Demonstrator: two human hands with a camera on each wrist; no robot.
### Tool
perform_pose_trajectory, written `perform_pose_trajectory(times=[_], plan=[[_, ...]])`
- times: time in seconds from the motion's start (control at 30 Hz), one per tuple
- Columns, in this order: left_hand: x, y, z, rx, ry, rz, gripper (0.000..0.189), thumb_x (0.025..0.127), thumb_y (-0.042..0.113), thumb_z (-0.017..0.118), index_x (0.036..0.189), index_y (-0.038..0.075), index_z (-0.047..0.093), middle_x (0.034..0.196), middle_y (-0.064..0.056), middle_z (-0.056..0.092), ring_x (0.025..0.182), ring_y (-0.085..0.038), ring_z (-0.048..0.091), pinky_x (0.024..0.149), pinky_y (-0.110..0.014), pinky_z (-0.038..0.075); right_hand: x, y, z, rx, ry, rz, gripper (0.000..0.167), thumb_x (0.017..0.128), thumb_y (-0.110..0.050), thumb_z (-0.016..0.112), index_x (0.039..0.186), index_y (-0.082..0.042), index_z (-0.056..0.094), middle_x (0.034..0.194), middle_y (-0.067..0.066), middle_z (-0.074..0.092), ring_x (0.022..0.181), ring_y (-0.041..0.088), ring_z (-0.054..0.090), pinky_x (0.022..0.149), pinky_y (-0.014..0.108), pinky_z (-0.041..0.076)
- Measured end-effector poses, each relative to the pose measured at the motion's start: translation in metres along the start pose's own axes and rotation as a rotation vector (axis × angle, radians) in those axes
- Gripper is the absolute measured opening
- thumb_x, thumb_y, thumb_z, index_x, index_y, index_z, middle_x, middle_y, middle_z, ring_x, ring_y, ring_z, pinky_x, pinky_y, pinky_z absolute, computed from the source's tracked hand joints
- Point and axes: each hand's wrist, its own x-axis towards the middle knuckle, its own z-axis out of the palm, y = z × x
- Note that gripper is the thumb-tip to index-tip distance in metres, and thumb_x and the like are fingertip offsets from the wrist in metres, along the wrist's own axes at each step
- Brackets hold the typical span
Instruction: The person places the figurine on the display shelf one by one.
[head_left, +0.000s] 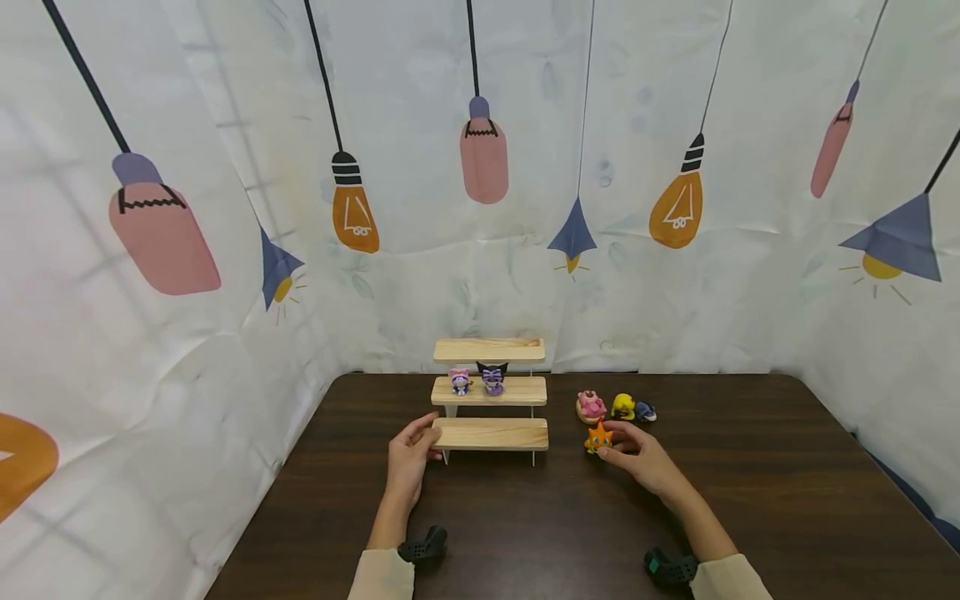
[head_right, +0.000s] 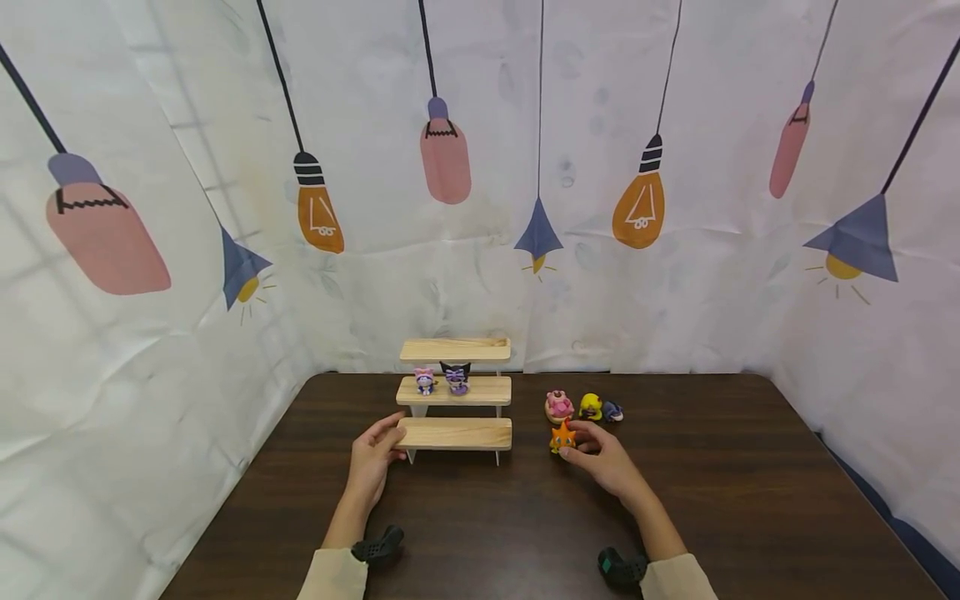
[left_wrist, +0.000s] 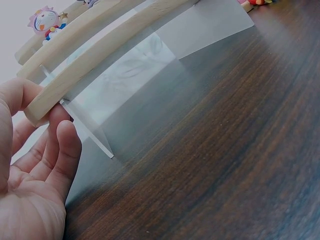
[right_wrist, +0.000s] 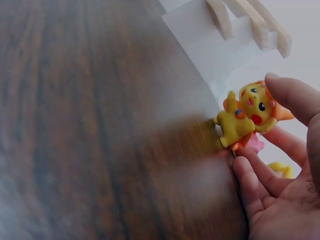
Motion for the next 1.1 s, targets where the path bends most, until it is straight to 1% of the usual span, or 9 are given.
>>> perform_pose_trajectory(times=[0.17, 0.43, 0.6, 0.73, 0.9, 1.1], plan=[[0.0002, -0.0006, 0.0003, 0.003, -0.002, 0.006, 0.033, 0.097, 0.007, 0.066, 0.129, 0.001, 0.068, 0.095, 0.001, 0.074, 0.073, -0.014, 0.064, 0.062, -0.025, 0.057, 0.0024, 0.002, 0.0026, -0.032, -0.01, 0.009, 0.061, 0.094, -0.036, 0.073, 0.146, -0.012, 0.053, 0.14, 0.021, 0.055, 0.114, 0.028, 0.059, 0.088, 0.036, 0.055], [-0.0006, 0.0009, -0.0002, 0.006, -0.011, 0.001, 0.034, 0.097, 0.008, 0.067, 0.131, 0.002, 0.068, 0.096, 0.0, 0.073, 0.074, -0.014, 0.064, 0.063, -0.025, 0.058, 0.0018, -0.0004, 0.0052, -0.033, -0.016, 0.006, 0.061, 0.095, -0.034, 0.073, 0.147, -0.011, 0.052, 0.137, 0.02, 0.057, 0.112, 0.028, 0.058, 0.085, 0.034, 0.054], [-0.002, 0.0032, -0.0005, 0.012, -0.027, 0.0, 0.039, 0.098, 0.011, 0.067, 0.135, -0.001, 0.064, 0.097, -0.001, 0.073, 0.074, -0.012, 0.063, 0.064, -0.025, 0.058, 0.002, -0.0024, 0.0063, -0.041, -0.017, 0.019, 0.062, 0.095, -0.035, 0.074, 0.147, -0.01, 0.052, 0.135, 0.02, 0.057, 0.112, 0.028, 0.058, 0.084, 0.033, 0.053], [-0.0024, 0.0033, 0.0, 0.009, -0.021, 0.009, 0.038, 0.098, 0.01, 0.067, 0.134, -0.002, 0.064, 0.096, 0.0, 0.073, 0.073, -0.012, 0.064, 0.063, -0.025, 0.058, 0.0017, -0.0043, 0.0062, -0.042, -0.015, 0.024, 0.062, 0.095, -0.036, 0.074, 0.146, -0.009, 0.053, 0.134, 0.02, 0.058, 0.111, 0.028, 0.058, 0.083, 0.032, 0.053], [-0.0016, 0.002, 0.0003, 0.015, -0.011, 0.02, 0.037, 0.097, 0.01, 0.068, 0.132, -0.002, 0.065, 0.095, 0.0, 0.073, 0.074, -0.013, 0.064, 0.062, -0.025, 0.058, 0.0017, -0.0033, 0.0055, -0.06, -0.001, 0.027, 0.061, 0.094, -0.037, 0.074, 0.145, -0.009, 0.054, 0.134, 0.019, 0.059, 0.112, 0.028, 0.058, 0.085, 0.033, 0.054], [-0.0005, -0.0007, 0.0002, 0.016, -0.006, 0.02, 0.034, 0.097, 0.01, 0.068, 0.13, -0.001, 0.067, 0.095, 0.0, 0.073, 0.074, -0.014, 0.064, 0.061, -0.025, 0.058, 0.0016, -0.0035, 0.006, -0.046, 0.006, 0.021, 0.061, 0.094, -0.035, 0.074, 0.145, -0.007, 0.054, 0.13, 0.019, 0.061, 0.107, 0.026, 0.058, 0.081, 0.03, 0.053]])
